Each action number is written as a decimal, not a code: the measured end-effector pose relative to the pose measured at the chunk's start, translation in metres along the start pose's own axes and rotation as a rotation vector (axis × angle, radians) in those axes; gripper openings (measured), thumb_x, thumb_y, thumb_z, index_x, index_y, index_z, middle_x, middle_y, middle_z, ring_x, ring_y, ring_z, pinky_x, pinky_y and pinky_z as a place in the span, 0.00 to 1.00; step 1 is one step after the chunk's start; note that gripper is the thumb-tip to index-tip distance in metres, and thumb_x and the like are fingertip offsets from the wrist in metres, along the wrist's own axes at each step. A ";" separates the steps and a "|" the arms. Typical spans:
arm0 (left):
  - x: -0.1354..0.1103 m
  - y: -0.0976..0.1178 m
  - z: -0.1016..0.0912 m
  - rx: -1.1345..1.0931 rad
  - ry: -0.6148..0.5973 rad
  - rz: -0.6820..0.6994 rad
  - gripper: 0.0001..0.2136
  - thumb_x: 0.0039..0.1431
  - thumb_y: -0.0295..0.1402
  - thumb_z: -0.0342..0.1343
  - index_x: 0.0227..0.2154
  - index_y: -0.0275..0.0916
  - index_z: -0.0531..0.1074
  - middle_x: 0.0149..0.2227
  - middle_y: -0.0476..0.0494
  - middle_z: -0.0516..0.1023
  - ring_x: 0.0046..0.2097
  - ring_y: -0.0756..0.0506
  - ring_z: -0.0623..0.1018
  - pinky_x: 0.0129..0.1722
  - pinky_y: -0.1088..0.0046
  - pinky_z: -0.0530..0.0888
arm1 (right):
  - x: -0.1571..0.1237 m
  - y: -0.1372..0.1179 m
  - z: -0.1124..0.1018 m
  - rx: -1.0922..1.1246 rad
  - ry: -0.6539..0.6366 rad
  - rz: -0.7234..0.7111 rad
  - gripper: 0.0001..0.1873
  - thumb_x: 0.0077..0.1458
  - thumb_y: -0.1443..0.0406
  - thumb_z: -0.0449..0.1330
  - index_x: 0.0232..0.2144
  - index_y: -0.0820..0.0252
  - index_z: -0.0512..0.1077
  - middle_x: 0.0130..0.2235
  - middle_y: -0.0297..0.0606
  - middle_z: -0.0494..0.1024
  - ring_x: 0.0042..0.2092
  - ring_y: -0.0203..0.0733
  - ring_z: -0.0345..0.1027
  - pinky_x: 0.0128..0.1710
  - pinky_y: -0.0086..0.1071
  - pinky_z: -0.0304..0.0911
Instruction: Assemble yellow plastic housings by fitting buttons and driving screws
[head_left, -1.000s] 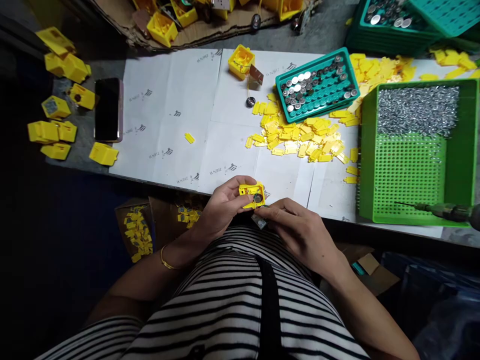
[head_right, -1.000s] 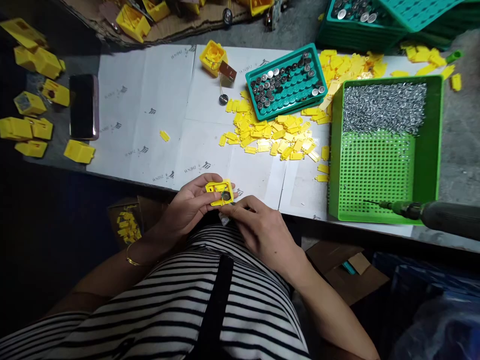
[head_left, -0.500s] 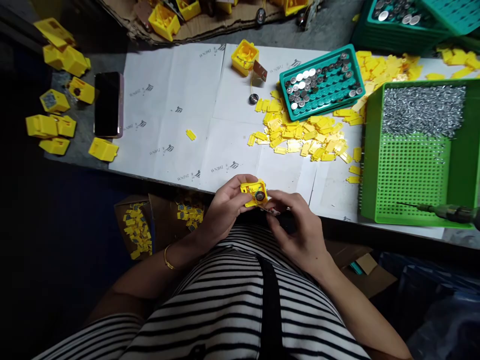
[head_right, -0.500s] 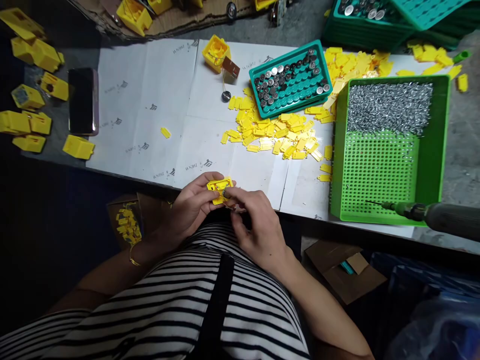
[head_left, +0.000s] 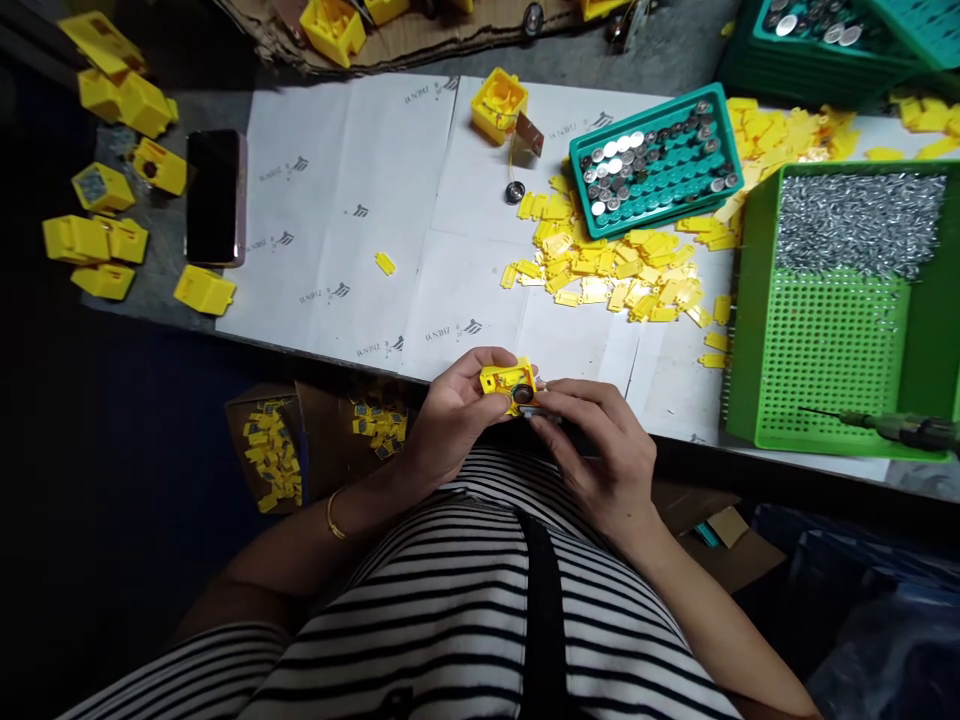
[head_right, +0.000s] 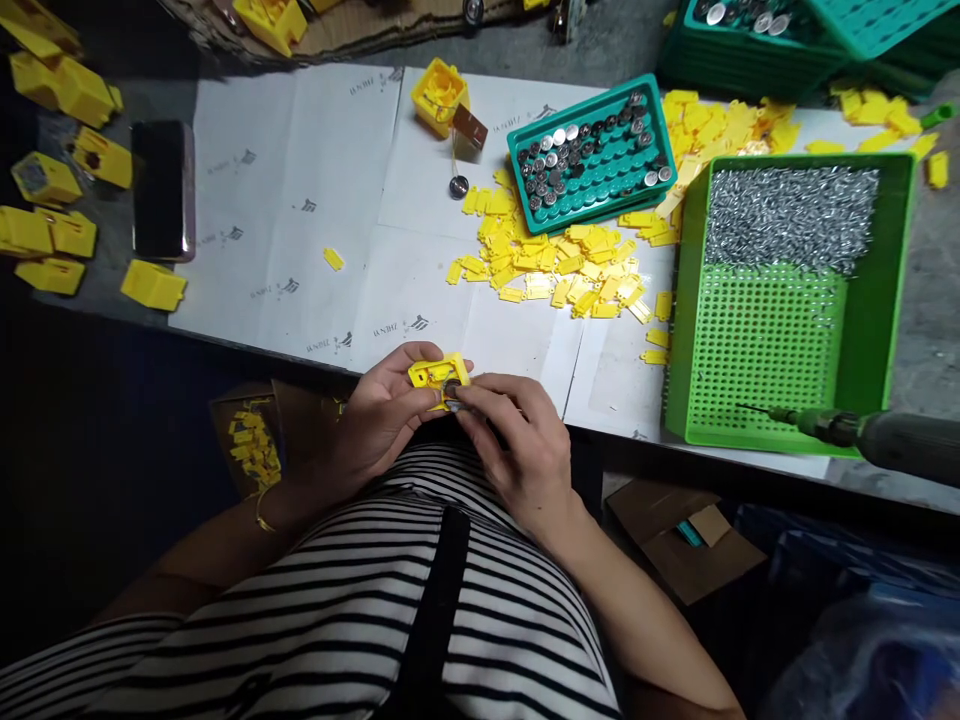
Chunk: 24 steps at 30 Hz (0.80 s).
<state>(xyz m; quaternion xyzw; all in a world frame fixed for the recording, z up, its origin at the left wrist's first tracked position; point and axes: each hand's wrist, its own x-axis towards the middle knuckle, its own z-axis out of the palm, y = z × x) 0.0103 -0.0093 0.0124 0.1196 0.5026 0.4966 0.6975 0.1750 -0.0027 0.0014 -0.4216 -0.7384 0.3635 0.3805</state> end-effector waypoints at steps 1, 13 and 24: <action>-0.001 0.001 0.000 -0.008 0.002 -0.009 0.15 0.46 0.19 0.56 0.37 0.39 0.69 0.36 0.48 0.80 0.38 0.50 0.79 0.40 0.75 0.74 | 0.000 0.000 0.000 -0.001 -0.005 0.016 0.18 0.54 0.74 0.63 0.47 0.56 0.73 0.44 0.40 0.75 0.44 0.37 0.72 0.44 0.31 0.72; 0.000 0.000 0.001 0.014 0.057 -0.013 0.13 0.49 0.22 0.59 0.38 0.39 0.68 0.38 0.47 0.80 0.40 0.49 0.79 0.41 0.74 0.75 | 0.000 -0.001 0.005 0.308 0.022 0.327 0.16 0.54 0.70 0.65 0.45 0.53 0.73 0.38 0.33 0.78 0.36 0.34 0.74 0.36 0.28 0.73; -0.005 0.008 -0.001 0.065 0.031 -0.031 0.12 0.51 0.26 0.55 0.40 0.41 0.70 0.40 0.45 0.80 0.43 0.45 0.79 0.42 0.70 0.74 | 0.004 -0.011 -0.009 -0.004 -0.144 -0.121 0.15 0.57 0.74 0.60 0.45 0.56 0.76 0.45 0.40 0.79 0.45 0.39 0.75 0.43 0.32 0.74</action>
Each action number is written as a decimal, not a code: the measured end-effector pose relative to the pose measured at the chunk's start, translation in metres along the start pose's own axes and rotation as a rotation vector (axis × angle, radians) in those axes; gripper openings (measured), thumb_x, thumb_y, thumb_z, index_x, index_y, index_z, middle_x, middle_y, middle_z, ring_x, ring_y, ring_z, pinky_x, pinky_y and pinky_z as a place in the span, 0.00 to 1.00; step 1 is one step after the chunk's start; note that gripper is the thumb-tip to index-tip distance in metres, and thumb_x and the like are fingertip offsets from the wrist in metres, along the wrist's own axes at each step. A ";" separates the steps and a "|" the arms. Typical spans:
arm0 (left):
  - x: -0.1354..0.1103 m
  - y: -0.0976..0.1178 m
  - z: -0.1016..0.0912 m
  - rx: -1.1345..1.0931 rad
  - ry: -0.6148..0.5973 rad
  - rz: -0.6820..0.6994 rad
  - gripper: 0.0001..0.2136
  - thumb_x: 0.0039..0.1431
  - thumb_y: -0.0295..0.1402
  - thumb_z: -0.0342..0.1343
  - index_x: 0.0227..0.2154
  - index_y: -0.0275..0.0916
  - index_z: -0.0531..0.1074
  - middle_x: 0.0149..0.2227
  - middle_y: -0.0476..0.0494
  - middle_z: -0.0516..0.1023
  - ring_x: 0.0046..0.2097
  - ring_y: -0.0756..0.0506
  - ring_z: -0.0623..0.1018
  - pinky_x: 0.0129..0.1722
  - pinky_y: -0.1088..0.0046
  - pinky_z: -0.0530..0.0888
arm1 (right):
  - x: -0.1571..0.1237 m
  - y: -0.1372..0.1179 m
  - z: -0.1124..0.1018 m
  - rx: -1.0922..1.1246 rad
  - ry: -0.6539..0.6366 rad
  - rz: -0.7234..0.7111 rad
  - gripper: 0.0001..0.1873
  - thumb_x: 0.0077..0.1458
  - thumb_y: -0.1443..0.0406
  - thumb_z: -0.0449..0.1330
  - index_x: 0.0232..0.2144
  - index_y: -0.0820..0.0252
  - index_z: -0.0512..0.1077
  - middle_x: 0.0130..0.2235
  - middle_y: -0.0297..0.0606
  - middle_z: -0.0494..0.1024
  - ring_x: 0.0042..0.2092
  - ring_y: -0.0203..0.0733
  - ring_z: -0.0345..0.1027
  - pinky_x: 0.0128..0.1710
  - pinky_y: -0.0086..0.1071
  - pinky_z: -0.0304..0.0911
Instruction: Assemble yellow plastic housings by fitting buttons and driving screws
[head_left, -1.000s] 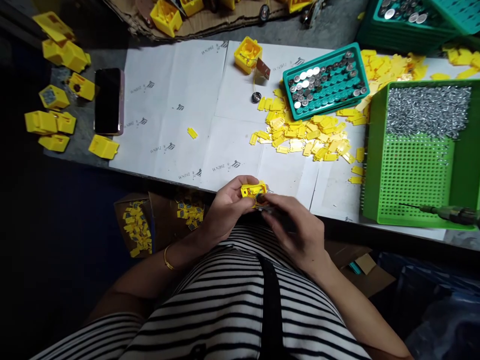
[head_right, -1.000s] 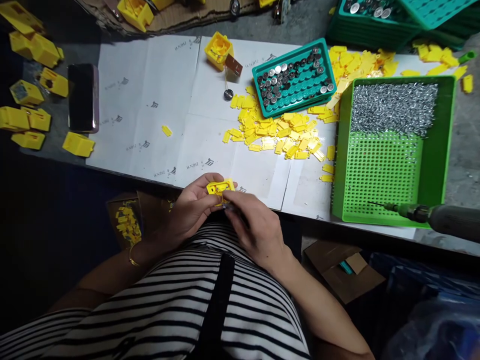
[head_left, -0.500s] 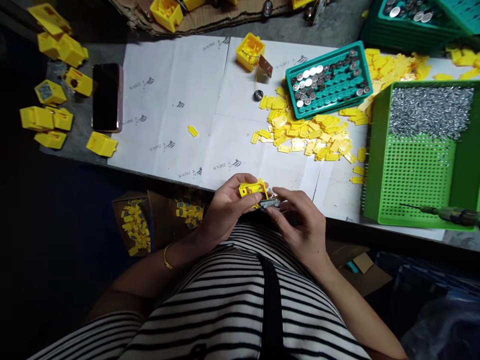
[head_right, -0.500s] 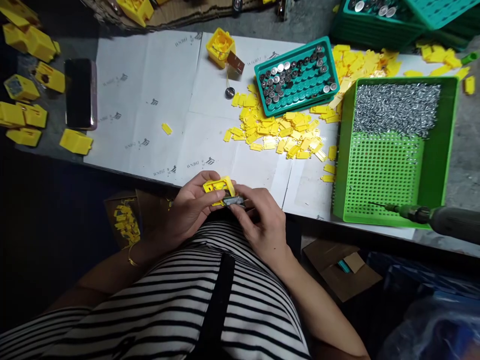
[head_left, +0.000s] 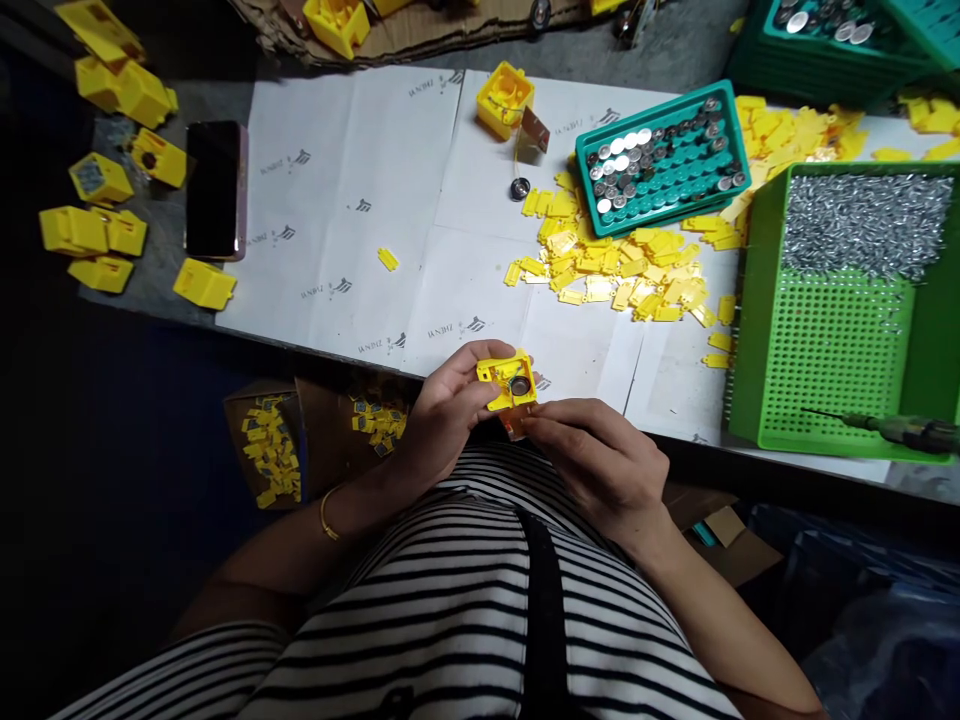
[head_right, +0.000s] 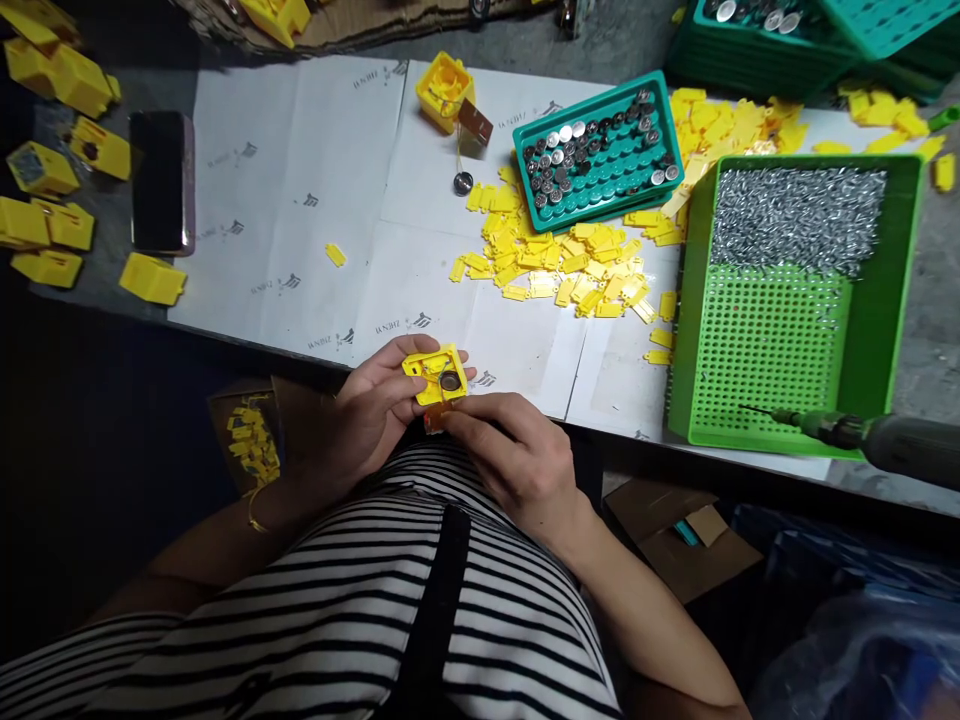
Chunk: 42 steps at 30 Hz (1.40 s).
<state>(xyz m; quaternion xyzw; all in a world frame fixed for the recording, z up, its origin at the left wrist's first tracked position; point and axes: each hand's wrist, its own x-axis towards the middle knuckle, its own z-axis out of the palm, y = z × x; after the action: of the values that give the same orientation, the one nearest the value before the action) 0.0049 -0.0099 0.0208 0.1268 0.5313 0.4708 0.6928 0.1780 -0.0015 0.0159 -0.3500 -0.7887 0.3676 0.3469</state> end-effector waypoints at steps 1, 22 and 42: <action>-0.001 0.000 -0.001 0.009 -0.003 0.006 0.12 0.52 0.26 0.54 0.41 0.41 0.70 0.41 0.45 0.80 0.43 0.45 0.79 0.41 0.70 0.74 | 0.000 0.000 0.001 -0.013 -0.009 -0.019 0.15 0.57 0.74 0.60 0.46 0.56 0.76 0.46 0.40 0.79 0.45 0.39 0.75 0.44 0.32 0.74; -0.008 -0.010 -0.008 0.044 -0.179 0.082 0.16 0.54 0.28 0.51 0.46 0.40 0.72 0.43 0.43 0.78 0.44 0.45 0.75 0.49 0.67 0.68 | 0.018 -0.009 -0.008 0.023 -0.136 0.204 0.11 0.61 0.70 0.57 0.44 0.55 0.74 0.43 0.38 0.78 0.44 0.37 0.74 0.42 0.31 0.72; -0.006 -0.013 -0.005 0.195 -0.177 0.047 0.15 0.58 0.32 0.59 0.48 0.40 0.71 0.36 0.47 0.78 0.40 0.48 0.77 0.42 0.75 0.72 | 0.021 -0.009 -0.002 -0.234 -0.072 0.194 0.07 0.62 0.67 0.56 0.40 0.57 0.74 0.36 0.38 0.74 0.35 0.36 0.71 0.31 0.29 0.69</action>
<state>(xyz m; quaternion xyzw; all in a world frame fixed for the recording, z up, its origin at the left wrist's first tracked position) 0.0074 -0.0232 0.0139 0.2467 0.5082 0.4200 0.7102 0.1664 0.0117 0.0304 -0.4489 -0.8006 0.3175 0.2380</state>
